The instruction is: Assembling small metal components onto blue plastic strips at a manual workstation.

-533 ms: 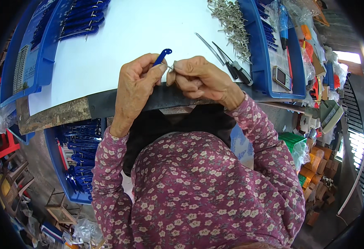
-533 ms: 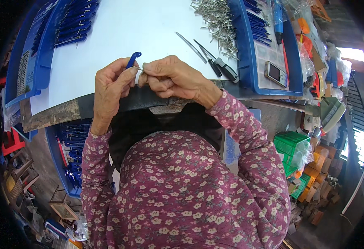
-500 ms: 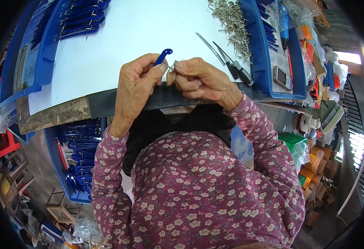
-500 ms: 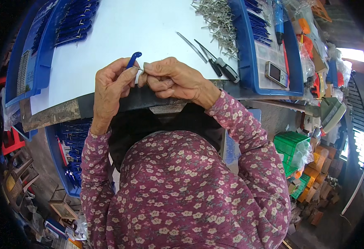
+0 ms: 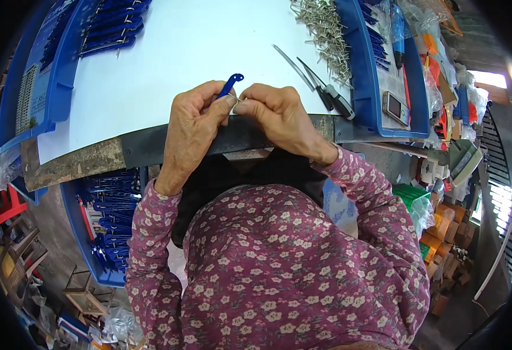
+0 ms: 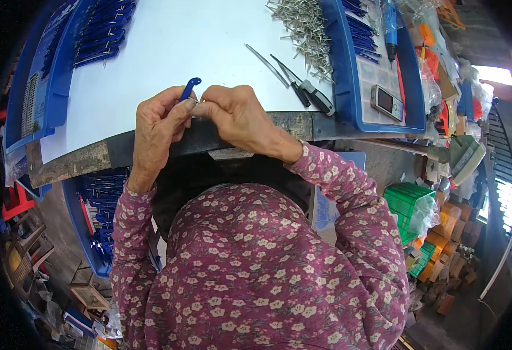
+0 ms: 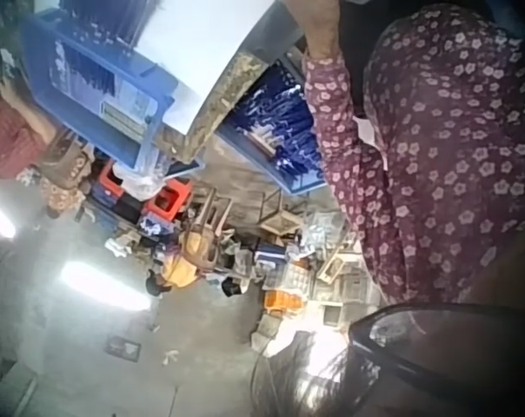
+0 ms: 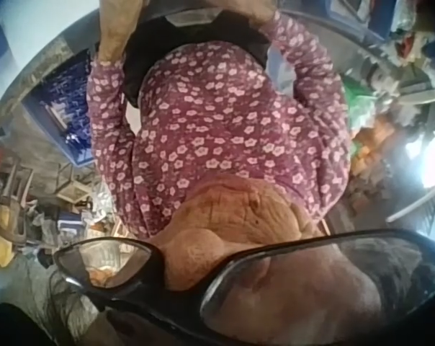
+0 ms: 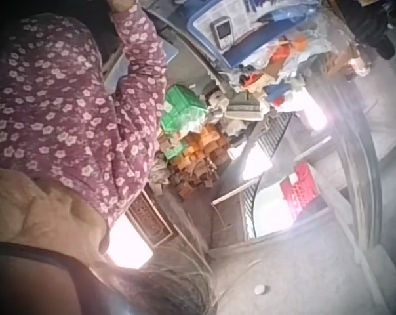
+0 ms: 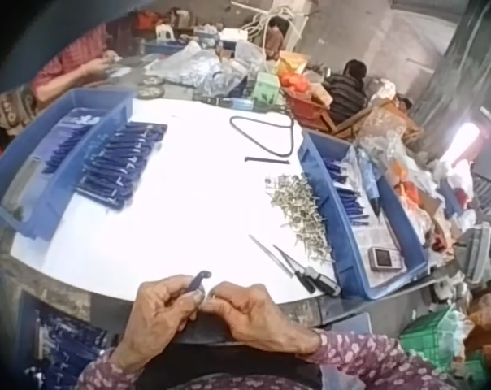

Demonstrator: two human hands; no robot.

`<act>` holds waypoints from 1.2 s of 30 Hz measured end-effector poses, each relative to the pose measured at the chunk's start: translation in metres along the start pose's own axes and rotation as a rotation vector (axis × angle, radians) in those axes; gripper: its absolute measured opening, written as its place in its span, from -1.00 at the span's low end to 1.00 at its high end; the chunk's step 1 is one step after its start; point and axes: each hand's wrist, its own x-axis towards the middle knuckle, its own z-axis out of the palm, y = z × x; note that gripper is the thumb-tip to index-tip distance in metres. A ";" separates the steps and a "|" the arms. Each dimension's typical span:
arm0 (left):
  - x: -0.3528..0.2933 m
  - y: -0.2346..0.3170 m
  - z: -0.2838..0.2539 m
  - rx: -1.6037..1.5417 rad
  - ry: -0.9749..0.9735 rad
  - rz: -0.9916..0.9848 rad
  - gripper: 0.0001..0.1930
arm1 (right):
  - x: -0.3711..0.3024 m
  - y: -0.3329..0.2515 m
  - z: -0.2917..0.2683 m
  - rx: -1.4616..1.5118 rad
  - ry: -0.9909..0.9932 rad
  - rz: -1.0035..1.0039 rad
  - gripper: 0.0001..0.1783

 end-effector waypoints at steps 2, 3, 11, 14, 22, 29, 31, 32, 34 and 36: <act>0.002 0.004 0.001 -0.014 -0.006 -0.023 -0.85 | 0.001 0.005 0.001 -0.283 0.055 -0.223 -0.91; 0.003 0.003 0.002 -0.017 -0.010 -0.022 -0.85 | 0.001 0.007 0.000 -0.563 0.105 -0.447 -0.89; 0.006 0.004 -0.006 -0.146 -0.006 -0.057 -0.85 | 0.009 -0.012 -0.010 -0.162 -0.026 -0.084 -0.81; 0.005 0.006 -0.008 -0.059 -0.058 -0.052 -0.84 | 0.011 -0.011 -0.021 0.401 -0.220 0.301 -0.70; -0.002 0.009 -0.003 -0.020 -0.055 0.019 -0.83 | 0.008 0.008 -0.013 1.191 -0.236 0.658 -0.75; -0.002 0.006 0.002 0.118 0.044 0.047 -0.84 | 0.002 0.001 -0.004 1.032 -0.088 0.504 -0.80; -0.003 0.004 0.003 0.119 0.045 0.044 -0.83 | 0.002 -0.001 -0.005 0.808 -0.088 0.408 -0.80; -0.002 0.003 0.003 0.121 0.045 0.041 -0.83 | 0.002 -0.001 -0.003 0.808 -0.088 0.407 -0.80; -0.002 0.001 0.001 0.101 0.035 0.029 -0.82 | 0.002 -0.002 0.002 0.275 0.030 0.179 -0.82; 0.000 -0.002 0.001 0.081 0.024 0.017 -0.82 | 0.003 0.007 0.003 -0.056 0.084 -0.083 -0.85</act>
